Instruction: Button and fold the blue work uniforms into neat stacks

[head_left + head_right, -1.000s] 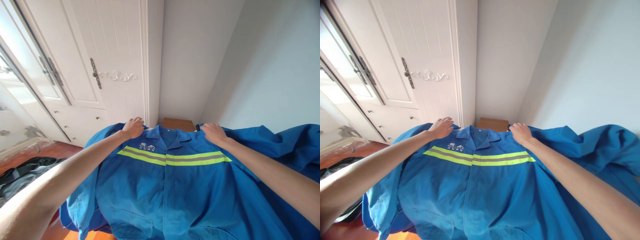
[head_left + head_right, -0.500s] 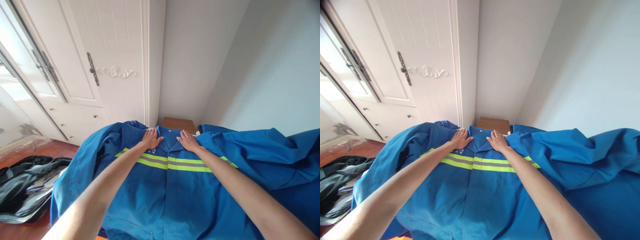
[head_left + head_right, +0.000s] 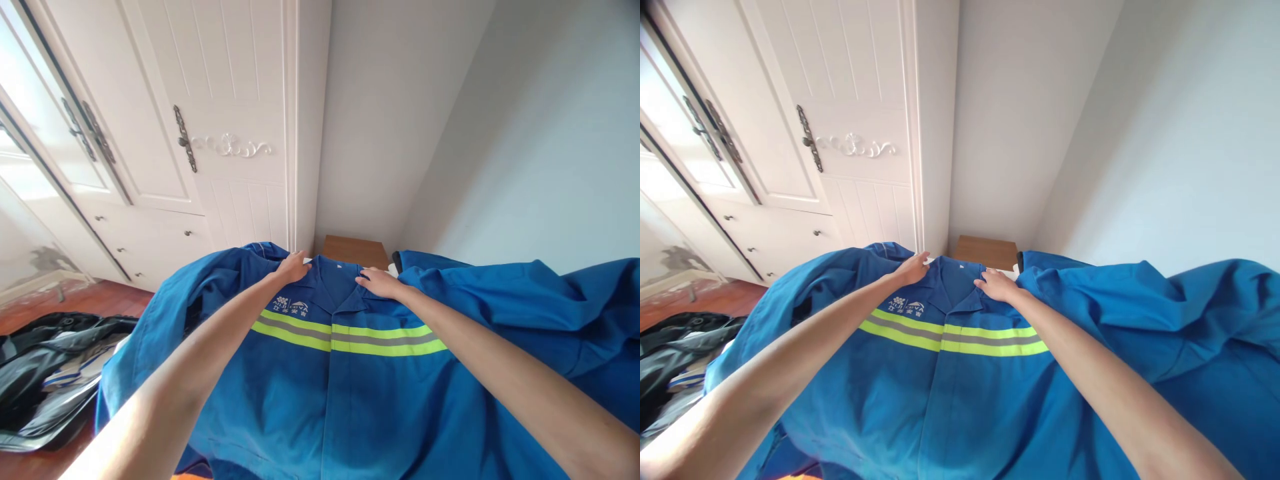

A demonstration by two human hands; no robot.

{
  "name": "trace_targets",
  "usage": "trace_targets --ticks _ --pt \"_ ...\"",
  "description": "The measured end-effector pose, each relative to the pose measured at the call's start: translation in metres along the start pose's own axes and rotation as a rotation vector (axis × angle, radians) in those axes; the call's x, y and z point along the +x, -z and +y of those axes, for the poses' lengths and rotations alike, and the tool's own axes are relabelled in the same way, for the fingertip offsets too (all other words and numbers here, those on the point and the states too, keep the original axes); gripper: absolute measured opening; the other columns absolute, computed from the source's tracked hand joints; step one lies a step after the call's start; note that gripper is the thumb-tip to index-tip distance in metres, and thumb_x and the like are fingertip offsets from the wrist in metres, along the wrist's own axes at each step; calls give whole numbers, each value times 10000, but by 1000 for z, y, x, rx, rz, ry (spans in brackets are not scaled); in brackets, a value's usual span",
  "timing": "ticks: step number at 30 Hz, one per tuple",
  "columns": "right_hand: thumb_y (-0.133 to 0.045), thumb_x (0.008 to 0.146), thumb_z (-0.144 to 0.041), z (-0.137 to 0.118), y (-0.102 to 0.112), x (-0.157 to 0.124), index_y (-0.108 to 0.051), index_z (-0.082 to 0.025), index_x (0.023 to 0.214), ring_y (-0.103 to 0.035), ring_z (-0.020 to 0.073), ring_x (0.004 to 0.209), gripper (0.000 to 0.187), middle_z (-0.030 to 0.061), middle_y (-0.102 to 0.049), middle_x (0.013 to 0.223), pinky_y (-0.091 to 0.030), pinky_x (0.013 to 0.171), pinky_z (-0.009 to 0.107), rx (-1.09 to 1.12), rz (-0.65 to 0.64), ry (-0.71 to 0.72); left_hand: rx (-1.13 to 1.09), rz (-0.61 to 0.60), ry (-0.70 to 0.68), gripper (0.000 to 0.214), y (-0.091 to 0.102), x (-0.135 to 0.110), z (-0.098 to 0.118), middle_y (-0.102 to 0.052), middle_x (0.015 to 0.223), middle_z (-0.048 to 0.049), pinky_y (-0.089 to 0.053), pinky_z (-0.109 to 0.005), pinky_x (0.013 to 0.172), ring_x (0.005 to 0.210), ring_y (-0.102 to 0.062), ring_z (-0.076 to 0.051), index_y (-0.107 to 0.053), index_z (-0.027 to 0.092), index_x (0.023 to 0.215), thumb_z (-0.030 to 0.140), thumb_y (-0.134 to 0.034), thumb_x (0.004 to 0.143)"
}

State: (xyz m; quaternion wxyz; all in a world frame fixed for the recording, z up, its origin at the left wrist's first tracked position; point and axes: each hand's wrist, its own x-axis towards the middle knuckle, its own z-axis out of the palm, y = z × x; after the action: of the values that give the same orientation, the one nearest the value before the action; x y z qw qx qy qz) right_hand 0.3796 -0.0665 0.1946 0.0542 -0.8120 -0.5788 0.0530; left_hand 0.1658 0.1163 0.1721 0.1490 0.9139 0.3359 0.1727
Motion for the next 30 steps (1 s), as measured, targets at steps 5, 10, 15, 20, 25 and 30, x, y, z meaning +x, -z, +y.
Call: trace_targets --ticks 5,10,15,20,25,30 --pt "-438 962 -373 13 17 21 -615 -167 1187 -623 261 1092 352 136 -665 1196 -463 908 337 101 43 -53 -95 -7 78 450 -6 25 -3 -654 1263 -91 -434 -396 999 1219 -560 -286 -585 241 1289 392 -584 866" --pt "-596 857 -221 26 7 34 -680 -167 1027 -655 195 927 197 83 -722 1030 -485 791 261 229 74 -95 -218 -16 129 212 -16 40 2 -739 989 -35 -520 -290 829 968 -675 -218 -729 224 969 341 -659 806" --pt "-553 863 -227 36 -3 42 -700 -151 858 -641 151 671 166 46 -723 778 -464 581 224 309 120 -203 -298 -8 193 225 -19 48 2 -746 917 -32 -538 -237 685 815 -689 -168 -701 194 1020 318 -608 857" --pt "-530 866 -241 36 -3 49 -708 -169 809 -651 161 679 200 50 -723 787 -460 586 237 248 171 -296 -195 34 251 232 -21 56 10 -734 995 -51 -528 -269 777 947 -672 -208 -705 203 1021 281 -652 809" --pt "-552 893 -312 26 -5 45 -707 -211 950 -644 248 982 193 94 -710 1032 -487 795 343 75 247 -347 -28 120 193 281 -22 40 24 -627 1235 -123 -398 -466 1014 1199 -541 -331 -679 214 1090 358 -597 864" --pt "-490 953 -321 11 -4 28 -674 -139 1044 -528 354 1167 275 211 -626 1163 -408 943 496 -113 319 -271 74 228 -1 417 -7 7 37 -504 1394 -144 -330 -437 1073 1300 -448 -307 -559 180 1265 414 -359 984"
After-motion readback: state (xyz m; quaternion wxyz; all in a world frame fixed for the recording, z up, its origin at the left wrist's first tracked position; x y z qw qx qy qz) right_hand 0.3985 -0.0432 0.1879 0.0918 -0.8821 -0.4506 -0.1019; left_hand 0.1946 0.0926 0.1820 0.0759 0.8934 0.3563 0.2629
